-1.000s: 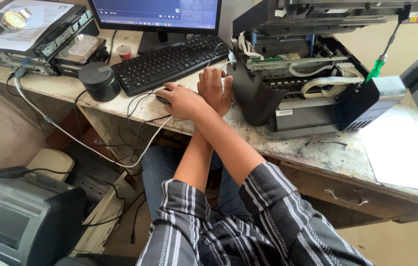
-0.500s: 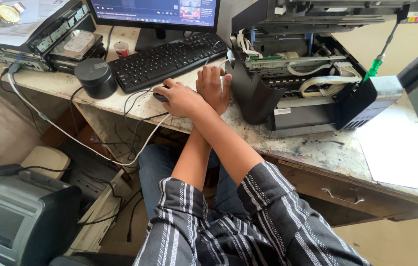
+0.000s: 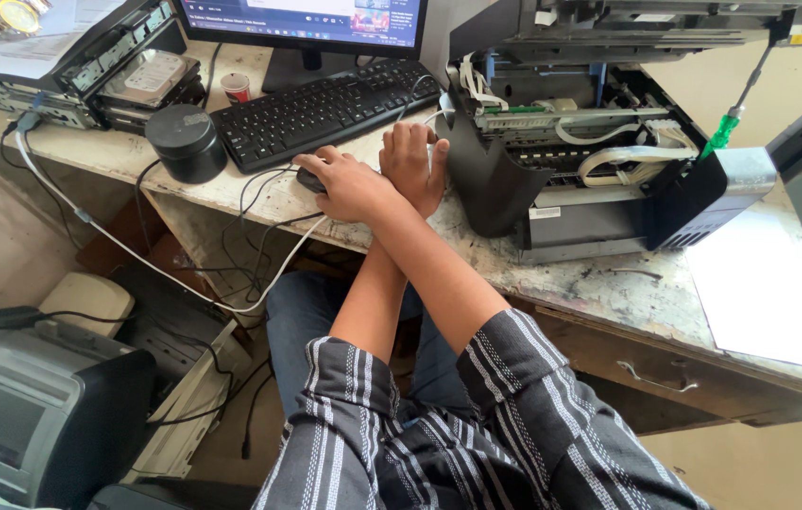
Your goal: The person repairs an inkjet printer on a workbench, using a screwdriver to loosen and remove screws from the printer's side panel and internal components. They reposition the printer, work on its internal parts by hand, and use the computer mouse and keyboard at the desk while checking the printer.
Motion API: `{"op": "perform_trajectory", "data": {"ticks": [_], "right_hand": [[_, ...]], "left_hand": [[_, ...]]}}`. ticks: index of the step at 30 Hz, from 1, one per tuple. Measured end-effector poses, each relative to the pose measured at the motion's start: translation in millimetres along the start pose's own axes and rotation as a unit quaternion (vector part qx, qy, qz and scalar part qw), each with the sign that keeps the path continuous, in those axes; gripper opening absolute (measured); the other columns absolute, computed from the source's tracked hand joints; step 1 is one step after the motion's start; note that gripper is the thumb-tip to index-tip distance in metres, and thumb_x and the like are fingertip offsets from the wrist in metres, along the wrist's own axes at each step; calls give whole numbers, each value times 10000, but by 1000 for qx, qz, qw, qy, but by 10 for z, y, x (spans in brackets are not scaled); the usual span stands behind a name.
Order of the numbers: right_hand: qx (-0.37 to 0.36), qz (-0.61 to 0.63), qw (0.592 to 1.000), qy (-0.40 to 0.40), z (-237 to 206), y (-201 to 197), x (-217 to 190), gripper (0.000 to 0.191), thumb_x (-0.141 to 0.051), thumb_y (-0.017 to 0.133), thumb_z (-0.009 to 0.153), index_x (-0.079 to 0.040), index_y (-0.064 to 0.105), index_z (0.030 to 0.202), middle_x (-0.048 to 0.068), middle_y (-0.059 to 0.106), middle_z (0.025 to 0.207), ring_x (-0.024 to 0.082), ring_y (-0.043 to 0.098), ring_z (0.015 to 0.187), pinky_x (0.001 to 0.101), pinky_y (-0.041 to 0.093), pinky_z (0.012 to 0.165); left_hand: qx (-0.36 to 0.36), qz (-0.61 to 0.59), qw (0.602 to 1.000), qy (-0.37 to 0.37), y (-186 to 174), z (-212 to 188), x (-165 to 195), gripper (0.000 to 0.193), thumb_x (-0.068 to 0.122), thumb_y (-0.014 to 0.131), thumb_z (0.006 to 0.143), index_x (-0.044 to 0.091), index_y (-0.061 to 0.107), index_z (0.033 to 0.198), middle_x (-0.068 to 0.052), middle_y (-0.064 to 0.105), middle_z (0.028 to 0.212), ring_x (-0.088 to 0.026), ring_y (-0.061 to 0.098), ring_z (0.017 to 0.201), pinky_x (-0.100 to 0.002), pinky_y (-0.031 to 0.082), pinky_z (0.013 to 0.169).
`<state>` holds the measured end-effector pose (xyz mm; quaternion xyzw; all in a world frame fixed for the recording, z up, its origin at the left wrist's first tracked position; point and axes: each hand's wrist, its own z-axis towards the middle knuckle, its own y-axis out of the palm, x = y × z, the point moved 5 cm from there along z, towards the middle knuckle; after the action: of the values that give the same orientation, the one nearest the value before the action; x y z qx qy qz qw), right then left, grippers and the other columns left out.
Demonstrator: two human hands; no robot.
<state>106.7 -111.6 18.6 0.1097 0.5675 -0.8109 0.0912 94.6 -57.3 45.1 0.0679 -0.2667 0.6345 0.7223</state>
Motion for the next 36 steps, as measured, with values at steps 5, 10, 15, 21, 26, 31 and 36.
{"op": "perform_trajectory", "data": {"ticks": [5,10,15,21,26,31,36], "right_hand": [[-15,-19,1000,-3,2,43,16,623,-147,696,842,-245,541,1437,159,519,1458,418,571,1245,492,501,1013],[-24,-19,1000,-3,15,54,19,589,-185,708,868,-250,548,1431,157,480,1497,416,553,1270,488,489,1017],[-31,-15,999,-3,0,31,-4,579,-227,712,891,-247,543,1444,137,478,1508,405,549,1290,481,486,1040],[-37,-27,999,-7,4,20,-14,585,-270,714,903,-250,531,1459,126,465,1523,405,546,1289,482,480,1043],[-34,-35,999,-5,3,22,-12,586,-285,723,903,-261,534,1457,123,453,1537,401,536,1314,482,484,1042],[-28,-14,1000,0,-11,15,-10,650,-259,718,888,-242,488,1496,153,430,1535,415,526,1304,490,488,1015],[-27,-23,999,-9,-6,35,-3,562,-276,723,905,-239,546,1437,133,486,1495,401,554,1278,487,487,1026]], "left_hand": [[3,1,1000,-1,-9,-5,12,303,387,514,1069,95,544,994,-132,541,1052,-374,527,1006,-515,417,835],[7,-8,1000,4,-30,-2,28,302,383,511,1073,93,552,998,-132,541,1054,-373,529,1010,-510,417,836],[5,-4,1000,7,-21,-6,35,316,392,500,1080,90,552,1001,-133,537,1060,-375,528,1012,-511,415,833],[0,2,1000,-3,5,-5,23,344,425,489,1076,101,557,982,-123,537,1053,-366,531,1009,-509,415,833],[-2,6,1000,-4,8,-15,28,349,429,483,1080,103,555,981,-120,538,1056,-365,534,1018,-506,421,841],[-4,8,1000,-2,5,-14,24,350,429,488,1076,97,553,986,-128,536,1053,-371,528,1012,-513,416,837],[-5,3,1000,-4,3,-13,15,337,419,506,1071,97,551,982,-129,541,1039,-374,527,1003,-518,418,834]]}}
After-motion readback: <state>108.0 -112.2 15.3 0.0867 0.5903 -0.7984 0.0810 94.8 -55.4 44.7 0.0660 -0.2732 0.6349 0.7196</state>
